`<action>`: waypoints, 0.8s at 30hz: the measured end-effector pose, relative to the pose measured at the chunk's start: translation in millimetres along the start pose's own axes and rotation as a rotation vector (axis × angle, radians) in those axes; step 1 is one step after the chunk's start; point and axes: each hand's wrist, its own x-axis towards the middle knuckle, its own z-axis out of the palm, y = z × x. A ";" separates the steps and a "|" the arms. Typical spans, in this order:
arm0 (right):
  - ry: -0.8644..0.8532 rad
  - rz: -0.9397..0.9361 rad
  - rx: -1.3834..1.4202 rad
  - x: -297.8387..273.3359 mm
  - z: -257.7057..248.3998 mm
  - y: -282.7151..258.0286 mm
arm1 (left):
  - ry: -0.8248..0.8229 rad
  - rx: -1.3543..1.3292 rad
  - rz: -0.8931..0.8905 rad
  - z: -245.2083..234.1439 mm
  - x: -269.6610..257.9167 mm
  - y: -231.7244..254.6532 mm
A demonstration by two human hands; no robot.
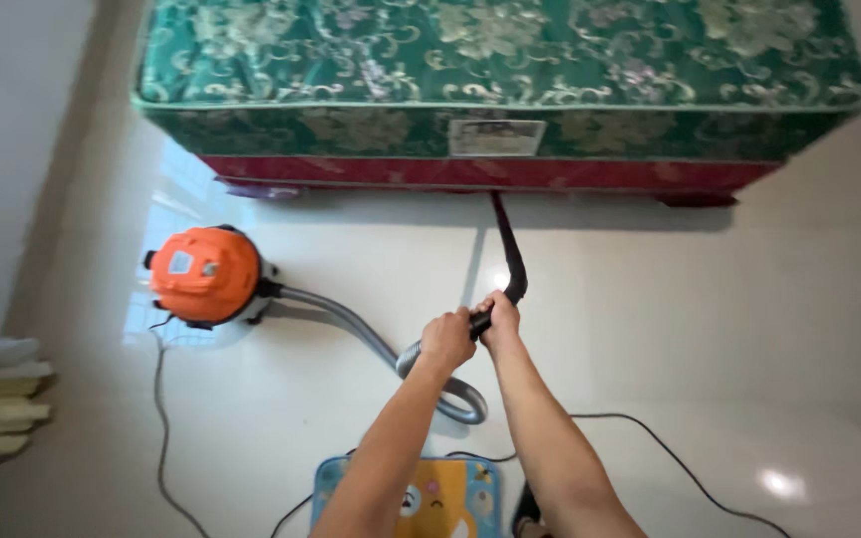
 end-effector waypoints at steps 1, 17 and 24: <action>0.029 -0.062 -0.086 -5.2 9.9 12.6 | -0.015 -0.068 -0.042 -9.3 -7.2 -9.9; -0.897 0.642 -1.095 -111.9 64.0 65.4 | 0.671 -1.435 -0.381 -45.5 -83.6 -92.9; -0.961 0.064 -1.579 -170.9 120.2 87.6 | 0.634 -1.984 -0.263 -61.8 -90.4 -156.4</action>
